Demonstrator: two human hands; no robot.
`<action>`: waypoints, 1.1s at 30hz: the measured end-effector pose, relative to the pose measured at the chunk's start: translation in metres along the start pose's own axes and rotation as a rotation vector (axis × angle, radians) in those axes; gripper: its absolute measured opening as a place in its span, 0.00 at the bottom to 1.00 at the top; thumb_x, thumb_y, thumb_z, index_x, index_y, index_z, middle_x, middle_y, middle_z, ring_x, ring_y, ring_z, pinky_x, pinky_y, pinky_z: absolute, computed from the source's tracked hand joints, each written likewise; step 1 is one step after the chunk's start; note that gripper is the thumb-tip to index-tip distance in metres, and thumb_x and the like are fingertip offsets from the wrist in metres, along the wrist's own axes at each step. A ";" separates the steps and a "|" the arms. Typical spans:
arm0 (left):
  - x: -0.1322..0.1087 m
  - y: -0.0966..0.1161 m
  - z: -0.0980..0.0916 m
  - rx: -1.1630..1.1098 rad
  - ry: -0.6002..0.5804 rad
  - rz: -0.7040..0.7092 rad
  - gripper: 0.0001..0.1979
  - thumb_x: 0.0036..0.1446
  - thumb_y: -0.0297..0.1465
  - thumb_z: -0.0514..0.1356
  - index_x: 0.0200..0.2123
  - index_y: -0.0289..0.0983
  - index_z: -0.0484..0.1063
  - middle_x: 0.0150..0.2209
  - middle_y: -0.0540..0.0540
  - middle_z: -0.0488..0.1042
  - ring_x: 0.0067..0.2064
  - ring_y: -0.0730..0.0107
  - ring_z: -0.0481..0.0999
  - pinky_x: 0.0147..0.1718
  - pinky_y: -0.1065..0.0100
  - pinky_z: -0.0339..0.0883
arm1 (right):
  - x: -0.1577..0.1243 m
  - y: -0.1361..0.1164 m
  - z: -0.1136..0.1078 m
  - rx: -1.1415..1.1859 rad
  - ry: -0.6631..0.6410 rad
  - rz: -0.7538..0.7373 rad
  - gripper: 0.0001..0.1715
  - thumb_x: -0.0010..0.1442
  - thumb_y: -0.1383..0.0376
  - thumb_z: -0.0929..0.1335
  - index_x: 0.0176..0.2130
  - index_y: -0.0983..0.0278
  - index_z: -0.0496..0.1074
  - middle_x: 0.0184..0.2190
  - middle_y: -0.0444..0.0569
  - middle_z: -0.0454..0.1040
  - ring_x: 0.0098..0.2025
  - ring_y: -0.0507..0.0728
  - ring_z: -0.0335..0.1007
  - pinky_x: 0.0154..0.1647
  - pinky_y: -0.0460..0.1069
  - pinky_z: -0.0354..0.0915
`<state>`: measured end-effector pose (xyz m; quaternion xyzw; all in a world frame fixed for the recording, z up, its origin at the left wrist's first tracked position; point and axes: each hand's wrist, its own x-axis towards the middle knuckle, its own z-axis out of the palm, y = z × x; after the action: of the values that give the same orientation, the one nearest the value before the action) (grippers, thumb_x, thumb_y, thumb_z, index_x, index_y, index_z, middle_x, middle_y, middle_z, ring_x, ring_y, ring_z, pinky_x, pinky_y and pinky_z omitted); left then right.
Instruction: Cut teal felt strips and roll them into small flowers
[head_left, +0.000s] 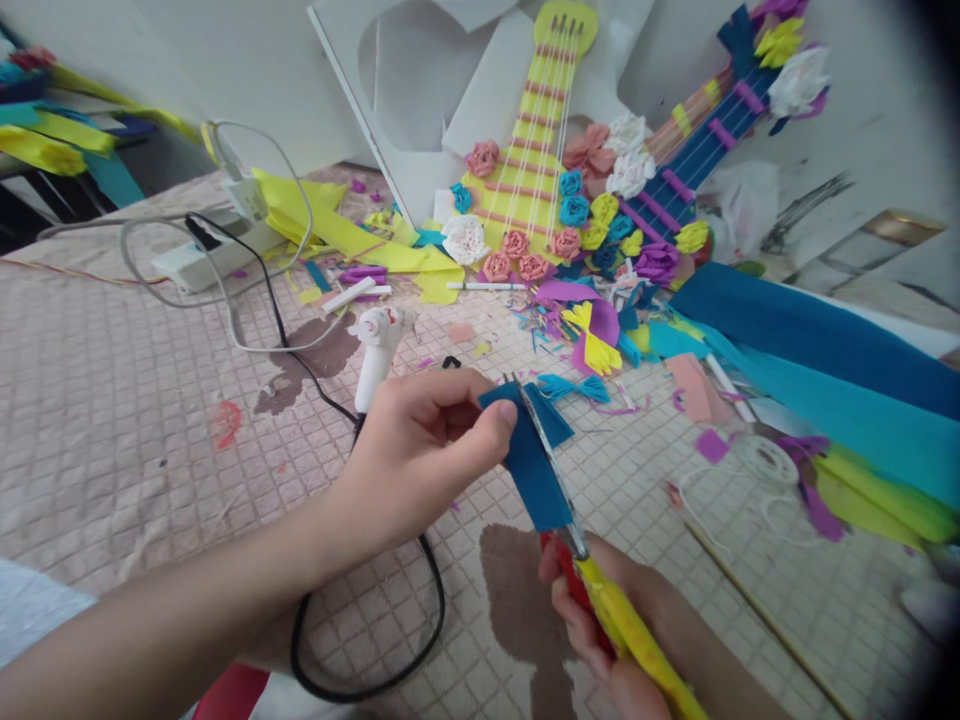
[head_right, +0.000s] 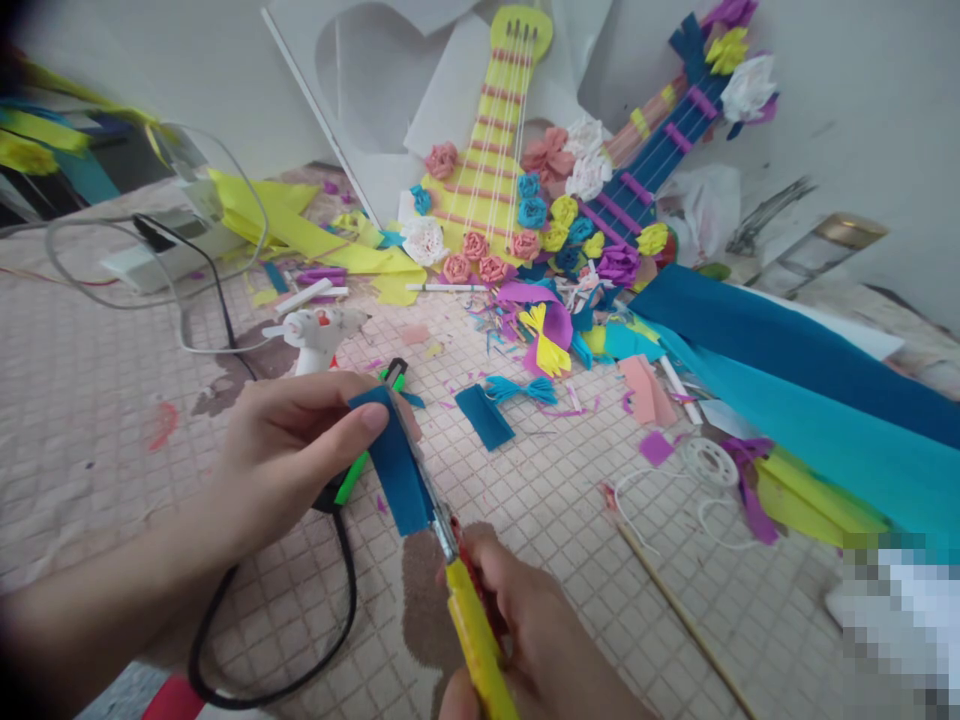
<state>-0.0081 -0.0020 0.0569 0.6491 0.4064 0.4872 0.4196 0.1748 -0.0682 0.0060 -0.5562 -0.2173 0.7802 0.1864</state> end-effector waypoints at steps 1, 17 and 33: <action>0.000 0.000 0.000 -0.007 -0.003 -0.007 0.12 0.53 0.28 0.57 0.18 0.34 0.66 0.18 0.50 0.69 0.21 0.78 0.66 0.17 0.80 0.63 | -0.001 -0.002 0.000 -0.005 -0.029 0.015 0.23 0.52 0.46 0.64 0.27 0.63 0.64 0.16 0.36 0.56 0.13 0.43 0.53 0.14 0.40 0.51; 0.000 0.003 0.000 -0.062 0.003 -0.056 0.12 0.52 0.28 0.58 0.17 0.35 0.66 0.18 0.50 0.69 0.20 0.77 0.66 0.17 0.78 0.63 | 0.001 0.001 0.001 0.007 0.028 -0.002 0.23 0.51 0.45 0.65 0.24 0.61 0.62 0.15 0.38 0.56 0.15 0.46 0.53 0.16 0.42 0.54; 0.001 -0.002 0.001 -0.100 -0.042 -0.078 0.08 0.55 0.29 0.57 0.25 0.34 0.73 0.22 0.48 0.74 0.26 0.71 0.73 0.24 0.73 0.69 | -0.005 -0.010 -0.012 -0.160 0.056 -0.202 0.24 0.50 0.44 0.66 0.30 0.62 0.66 0.18 0.41 0.65 0.19 0.50 0.64 0.18 0.44 0.53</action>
<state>-0.0075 -0.0006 0.0547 0.6211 0.3978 0.4764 0.4785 0.1881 -0.0609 0.0117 -0.5663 -0.3285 0.7216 0.2250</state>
